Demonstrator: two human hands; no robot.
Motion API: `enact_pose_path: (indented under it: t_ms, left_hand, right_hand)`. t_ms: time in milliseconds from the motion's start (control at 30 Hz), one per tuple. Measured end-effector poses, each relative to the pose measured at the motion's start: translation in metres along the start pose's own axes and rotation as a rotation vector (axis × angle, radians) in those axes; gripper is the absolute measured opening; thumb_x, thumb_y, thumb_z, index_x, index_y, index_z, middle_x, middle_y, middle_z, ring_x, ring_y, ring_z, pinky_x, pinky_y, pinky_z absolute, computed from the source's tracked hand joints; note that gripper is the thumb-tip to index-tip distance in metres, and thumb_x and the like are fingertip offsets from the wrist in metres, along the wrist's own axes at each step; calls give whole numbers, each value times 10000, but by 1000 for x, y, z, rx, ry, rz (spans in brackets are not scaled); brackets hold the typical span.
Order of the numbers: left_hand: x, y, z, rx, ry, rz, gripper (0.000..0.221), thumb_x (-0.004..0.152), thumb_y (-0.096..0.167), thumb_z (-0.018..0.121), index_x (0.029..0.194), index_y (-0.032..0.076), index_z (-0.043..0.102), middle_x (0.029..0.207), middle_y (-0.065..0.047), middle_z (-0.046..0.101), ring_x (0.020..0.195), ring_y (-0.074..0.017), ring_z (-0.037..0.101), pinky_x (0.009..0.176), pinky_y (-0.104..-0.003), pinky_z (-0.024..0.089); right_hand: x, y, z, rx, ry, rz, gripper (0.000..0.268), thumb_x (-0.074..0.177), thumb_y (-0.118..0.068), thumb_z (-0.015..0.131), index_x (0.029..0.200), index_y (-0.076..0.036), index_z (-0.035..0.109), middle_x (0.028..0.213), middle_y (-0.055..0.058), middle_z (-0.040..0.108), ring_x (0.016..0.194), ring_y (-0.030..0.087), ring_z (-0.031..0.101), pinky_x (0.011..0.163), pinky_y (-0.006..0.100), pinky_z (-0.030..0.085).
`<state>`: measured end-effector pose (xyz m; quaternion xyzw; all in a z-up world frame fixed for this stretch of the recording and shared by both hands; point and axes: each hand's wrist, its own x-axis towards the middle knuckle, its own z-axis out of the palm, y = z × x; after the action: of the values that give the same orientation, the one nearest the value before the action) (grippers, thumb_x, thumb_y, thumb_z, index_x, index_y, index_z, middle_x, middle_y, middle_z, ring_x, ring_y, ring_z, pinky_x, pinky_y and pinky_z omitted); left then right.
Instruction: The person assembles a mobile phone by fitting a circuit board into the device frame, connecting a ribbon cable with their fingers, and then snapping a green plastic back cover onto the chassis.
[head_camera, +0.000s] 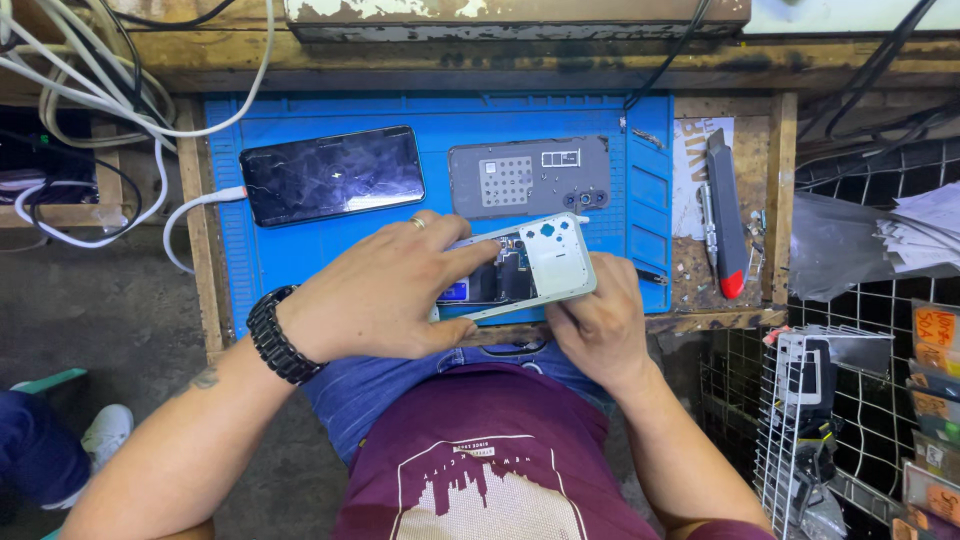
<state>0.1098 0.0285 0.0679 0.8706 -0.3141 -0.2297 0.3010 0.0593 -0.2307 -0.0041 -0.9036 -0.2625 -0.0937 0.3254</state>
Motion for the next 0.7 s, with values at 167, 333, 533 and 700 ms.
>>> enact_pose_path:
  t_ms: [167,333,533,700]
  left_hand:
    - [3,2,0,47,-28,-13,696,723,329,764,1325,32,580,1067,-181,598,1034,-368,581,850,-483,488]
    - [3,0,0,82,-6,4,701,715,325,769,1324,31,583,1086,-177,591,1048,-370,575,858,-489,479]
    - [3,-4,4,64,34,28,702,737,319,756,1350,29,573,1104,-175,588,1047,-365,578,858,-485,480]
    - [2,-5,4,71,72,38,699,753,322,755,1356,21,570,1117,-185,586,1037,-372,579,839,-485,479]
  right_hand:
    - [-1,-14,5,-88,-42,-20,393,769,-107,785,1158,-79,737,1089,108,660,1027,336,593,892,470,424]
    - [-2,-25,16,-138,-62,23,407,812,-200,803,1198,-85,742,1122,122,640,1043,334,588,879,473,409]
    - [-1,-25,17,-132,-32,33,431,829,-229,793,1231,-84,731,1179,127,645,1117,343,585,929,466,405]
    - [1,-26,17,-164,-62,53,434,831,-246,794,1233,-93,738,1177,135,645,1099,339,579,920,466,397]
